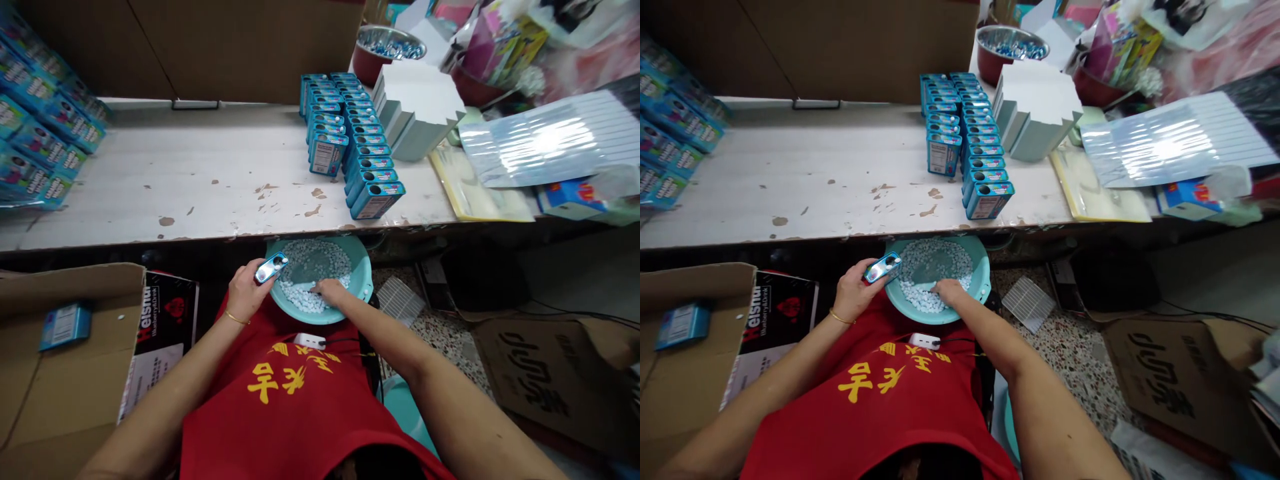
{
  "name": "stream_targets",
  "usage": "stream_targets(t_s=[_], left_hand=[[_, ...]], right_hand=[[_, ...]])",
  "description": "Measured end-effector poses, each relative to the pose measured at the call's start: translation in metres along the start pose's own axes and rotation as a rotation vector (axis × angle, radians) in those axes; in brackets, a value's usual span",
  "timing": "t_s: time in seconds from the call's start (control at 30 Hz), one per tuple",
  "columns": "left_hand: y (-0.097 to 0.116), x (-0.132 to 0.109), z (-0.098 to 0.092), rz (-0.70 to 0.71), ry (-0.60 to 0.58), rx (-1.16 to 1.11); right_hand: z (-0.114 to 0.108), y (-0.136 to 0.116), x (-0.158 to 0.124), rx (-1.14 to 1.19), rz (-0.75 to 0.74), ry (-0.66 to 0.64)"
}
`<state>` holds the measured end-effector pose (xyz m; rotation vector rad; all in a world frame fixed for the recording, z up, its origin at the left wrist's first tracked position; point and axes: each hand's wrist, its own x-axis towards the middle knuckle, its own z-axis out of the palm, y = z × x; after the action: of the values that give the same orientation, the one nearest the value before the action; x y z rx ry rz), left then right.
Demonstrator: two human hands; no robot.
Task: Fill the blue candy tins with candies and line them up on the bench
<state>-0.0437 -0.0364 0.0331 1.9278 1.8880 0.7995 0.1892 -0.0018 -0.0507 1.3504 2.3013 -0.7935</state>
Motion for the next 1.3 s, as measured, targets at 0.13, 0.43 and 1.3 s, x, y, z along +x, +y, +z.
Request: stream_targets(t_s=[0.13,0.43,1.3], left_hand=[[-0.002,0.000,0.002,-0.013,-0.001,-0.032],[0.003,-0.001,0.013,0.078,-0.033,0.003],[-0.003,-0.002,0.011,0.218,-0.021,-0.052]], right_hand=[[-0.007,0.020,-0.008,0.129,-0.056,-0.020],[-0.095,0.024,-0.071,0.558,-0.165,0.112],[-0.101,0.018,-0.063,-0.063,0.153,0.197]])
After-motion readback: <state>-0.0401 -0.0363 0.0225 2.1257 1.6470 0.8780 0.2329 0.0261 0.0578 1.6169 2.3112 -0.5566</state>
